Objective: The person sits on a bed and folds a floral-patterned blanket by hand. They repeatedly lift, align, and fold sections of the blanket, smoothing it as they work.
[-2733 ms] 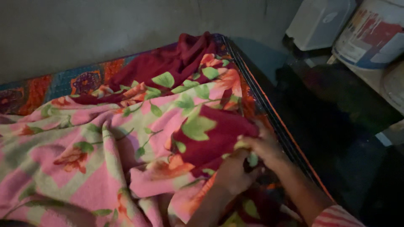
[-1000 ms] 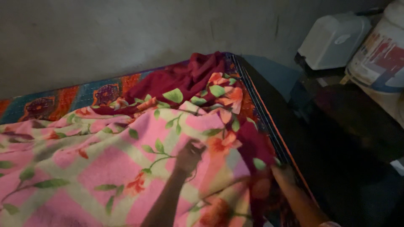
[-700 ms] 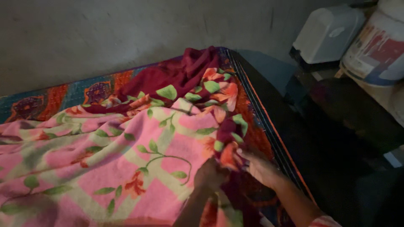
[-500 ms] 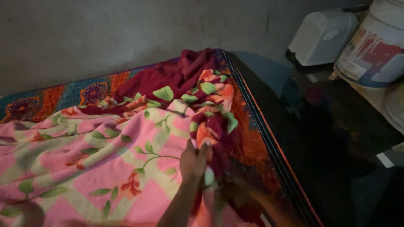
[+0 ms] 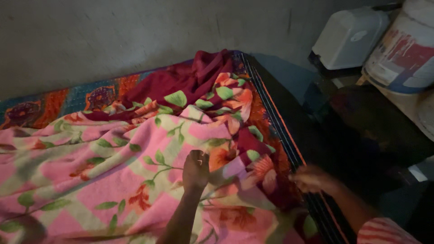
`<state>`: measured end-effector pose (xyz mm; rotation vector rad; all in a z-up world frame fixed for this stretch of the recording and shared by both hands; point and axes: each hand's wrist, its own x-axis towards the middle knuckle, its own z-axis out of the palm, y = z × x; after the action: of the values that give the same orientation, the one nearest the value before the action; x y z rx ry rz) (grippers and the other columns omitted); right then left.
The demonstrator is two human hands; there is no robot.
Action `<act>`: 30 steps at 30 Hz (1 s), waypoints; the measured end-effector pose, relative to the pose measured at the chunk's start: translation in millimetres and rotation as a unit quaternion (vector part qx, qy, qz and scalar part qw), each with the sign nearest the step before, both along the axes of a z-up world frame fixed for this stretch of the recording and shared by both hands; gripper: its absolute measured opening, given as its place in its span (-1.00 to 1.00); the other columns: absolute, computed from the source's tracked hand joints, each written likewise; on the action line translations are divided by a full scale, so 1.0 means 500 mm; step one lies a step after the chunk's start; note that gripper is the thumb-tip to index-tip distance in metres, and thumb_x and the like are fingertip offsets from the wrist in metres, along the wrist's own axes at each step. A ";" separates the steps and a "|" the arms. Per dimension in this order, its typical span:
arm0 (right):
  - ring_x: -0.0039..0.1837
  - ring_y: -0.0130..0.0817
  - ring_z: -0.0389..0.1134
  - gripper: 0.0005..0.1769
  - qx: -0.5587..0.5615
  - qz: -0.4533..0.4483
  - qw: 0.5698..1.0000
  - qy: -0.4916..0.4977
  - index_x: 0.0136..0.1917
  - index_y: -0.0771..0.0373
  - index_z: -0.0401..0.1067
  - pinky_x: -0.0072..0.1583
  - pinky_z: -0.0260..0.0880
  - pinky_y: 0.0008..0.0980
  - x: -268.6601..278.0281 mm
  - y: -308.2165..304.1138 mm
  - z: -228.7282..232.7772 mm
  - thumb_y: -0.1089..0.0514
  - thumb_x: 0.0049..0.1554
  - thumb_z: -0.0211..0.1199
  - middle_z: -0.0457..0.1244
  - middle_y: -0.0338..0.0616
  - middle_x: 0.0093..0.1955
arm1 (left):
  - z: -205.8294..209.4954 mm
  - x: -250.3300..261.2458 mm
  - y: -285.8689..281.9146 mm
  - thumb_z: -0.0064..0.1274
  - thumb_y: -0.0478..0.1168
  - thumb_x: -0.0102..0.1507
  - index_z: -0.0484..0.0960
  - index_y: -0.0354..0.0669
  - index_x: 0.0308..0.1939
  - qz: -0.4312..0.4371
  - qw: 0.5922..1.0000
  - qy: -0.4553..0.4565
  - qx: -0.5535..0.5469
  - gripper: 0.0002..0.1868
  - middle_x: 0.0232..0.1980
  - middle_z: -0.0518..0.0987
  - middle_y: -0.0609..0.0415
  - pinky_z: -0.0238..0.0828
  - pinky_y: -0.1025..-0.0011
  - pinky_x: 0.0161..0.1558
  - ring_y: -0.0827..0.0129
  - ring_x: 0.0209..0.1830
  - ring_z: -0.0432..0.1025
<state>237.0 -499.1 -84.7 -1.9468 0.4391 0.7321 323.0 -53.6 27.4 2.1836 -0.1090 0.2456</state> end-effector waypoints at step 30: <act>0.12 -0.23 0.39 -0.44 -0.115 -0.187 0.961 -0.168 0.32 0.26 0.39 0.06 0.40 -0.23 0.606 0.349 0.083 0.12 0.10 0.46 0.37 0.00 0.17 | -0.011 0.145 0.030 0.36 0.03 -0.01 0.70 -0.11 -0.10 -0.105 0.984 -0.102 0.103 -0.52 0.12 0.64 0.05 -0.12 -0.19 0.35 0.17 0.27 0.41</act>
<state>540.2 -324.8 -43.1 -2.0697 0.6802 0.1060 395.7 -38.6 21.9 2.3241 -0.4959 0.3503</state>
